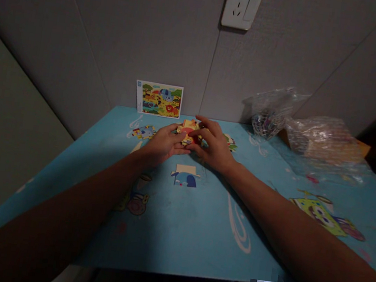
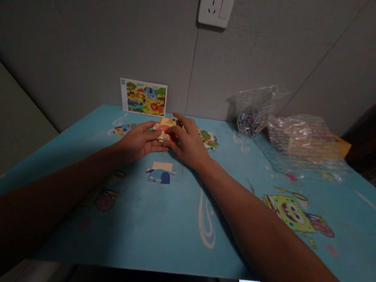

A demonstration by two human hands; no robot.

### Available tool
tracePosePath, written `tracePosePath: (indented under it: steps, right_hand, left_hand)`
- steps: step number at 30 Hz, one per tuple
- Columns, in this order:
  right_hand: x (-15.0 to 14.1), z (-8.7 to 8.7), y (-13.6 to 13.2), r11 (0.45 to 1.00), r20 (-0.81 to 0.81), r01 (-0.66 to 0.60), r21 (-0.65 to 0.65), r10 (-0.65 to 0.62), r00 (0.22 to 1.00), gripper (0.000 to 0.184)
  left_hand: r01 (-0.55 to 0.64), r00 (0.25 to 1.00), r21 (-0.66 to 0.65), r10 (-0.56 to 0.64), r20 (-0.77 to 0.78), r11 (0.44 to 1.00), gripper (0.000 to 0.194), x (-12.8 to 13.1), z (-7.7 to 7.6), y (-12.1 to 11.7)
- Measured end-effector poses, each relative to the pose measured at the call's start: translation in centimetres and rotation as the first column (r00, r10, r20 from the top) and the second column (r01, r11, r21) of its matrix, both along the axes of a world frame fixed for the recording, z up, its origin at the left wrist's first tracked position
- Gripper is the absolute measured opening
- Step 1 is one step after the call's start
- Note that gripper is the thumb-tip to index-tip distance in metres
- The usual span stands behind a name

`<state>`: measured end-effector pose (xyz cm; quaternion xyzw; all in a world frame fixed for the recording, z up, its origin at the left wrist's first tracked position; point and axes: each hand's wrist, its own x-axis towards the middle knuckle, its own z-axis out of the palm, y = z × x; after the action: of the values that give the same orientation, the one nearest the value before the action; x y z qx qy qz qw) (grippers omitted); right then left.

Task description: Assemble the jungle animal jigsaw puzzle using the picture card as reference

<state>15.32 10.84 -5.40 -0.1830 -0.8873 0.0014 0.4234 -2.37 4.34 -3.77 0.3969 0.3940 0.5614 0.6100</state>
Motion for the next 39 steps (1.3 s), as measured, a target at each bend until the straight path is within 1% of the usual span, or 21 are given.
tracePosePath:
  steps: [3, 7, 9, 12, 16, 18, 20, 22, 23, 25, 29, 31, 33, 36, 39]
  right_hand:
    - [-0.07, 0.14, -0.08, 0.999, 0.004, -0.009, 0.031, 0.009, 1.000, 0.032]
    - [0.00, 0.40, -0.10, 0.997, 0.006, -0.008, 0.072, 0.008, 1.000, 0.028]
    - [0.04, 0.45, -0.08, 0.997, 0.000, 0.001, 0.079, -0.001, 1.000, 0.027]
    - [0.04, 0.31, 0.02, 0.996, -0.024, -0.015, 0.089, 0.017, 1.000, 0.025]
    - [0.05, -0.06, 0.22, 0.994, -0.068, -0.013, 0.107, 0.020, 0.998, 0.025]
    - [0.17, -0.12, 0.27, 0.994, -0.103, 0.024, 0.111, -0.013, 0.995, 0.027]
    - [0.37, -0.04, 0.28, 0.990, -0.171, 0.099, 0.101, -0.080, 0.982, 0.029]
    - [0.57, 0.12, 0.24, 0.982, -0.240, 0.169, 0.089, -0.143, 0.960, 0.031]
    - [0.63, 0.20, 0.20, 0.979, -0.258, 0.183, 0.087, -0.156, 0.954, 0.033]
    - [0.62, 0.31, 0.08, 0.983, -0.238, 0.162, 0.090, -0.137, 0.962, 0.036]
    - [0.12, 0.22, -0.18, 0.997, -0.091, 0.048, 0.065, -0.042, 0.995, 0.045]
    - [-0.15, 0.12, -0.26, 0.999, -0.046, 0.020, 0.041, -0.018, 0.999, 0.047]
    - [-0.26, 0.05, -0.28, 0.999, -0.031, 0.027, 0.018, -0.026, 0.999, 0.045]
    - [-0.10, 0.03, -0.18, 0.998, -0.033, 0.068, -0.005, -0.068, 0.997, 0.046]
    - [0.19, 0.10, -0.09, 0.993, -0.065, 0.121, -0.012, -0.122, 0.990, 0.048]
  left_hand:
    - [-0.051, 0.999, 0.023, 0.051, 0.009, 0.998, 0.016, -0.04, -0.20, 0.07]
    - [-0.112, 0.994, 0.045, 0.111, 0.024, 0.993, 0.024, -0.20, -0.07, 0.22]
    - [-0.128, 0.991, 0.045, 0.126, 0.043, 0.991, 0.024, -0.19, 0.07, 0.22]
    - [-0.152, 0.987, 0.033, 0.149, 0.066, 0.988, 0.021, -0.03, 0.24, 0.12]
    - [-0.198, 0.979, 0.020, 0.197, 0.041, 0.980, 0.022, 0.20, 0.28, 0.17]
    - [-0.262, 0.965, 0.014, 0.261, 0.026, 0.965, 0.025, 0.13, 0.20, 0.35]
    - [-0.330, 0.944, 0.011, 0.330, 0.017, 0.944, 0.027, -0.10, 0.09, 0.57]
    - [-0.373, 0.928, 0.011, 0.373, 0.015, 0.928, 0.031, -0.35, 0.03, 0.72]
    - [-0.379, 0.926, 0.013, 0.379, 0.012, 0.925, 0.032, -0.42, 0.03, 0.74]
    - [-0.370, 0.929, 0.025, 0.370, 0.009, 0.929, 0.033, -0.42, 0.11, 0.68]
    - [-0.321, 0.947, 0.078, 0.320, 0.028, 0.944, 0.033, 0.03, 0.37, 0.39]
    - [-0.308, 0.951, 0.088, 0.306, 0.036, 0.947, 0.037, 0.19, 0.41, 0.29]
    - [-0.296, 0.955, 0.083, 0.294, 0.036, 0.952, 0.035, 0.22, 0.39, 0.24]
    - [-0.283, 0.959, 0.078, 0.280, 0.043, 0.956, 0.022, 0.11, 0.41, 0.23]
    - [-0.321, 0.946, 0.064, 0.318, 0.057, 0.945, 0.019, -0.07, 0.52, 0.30]
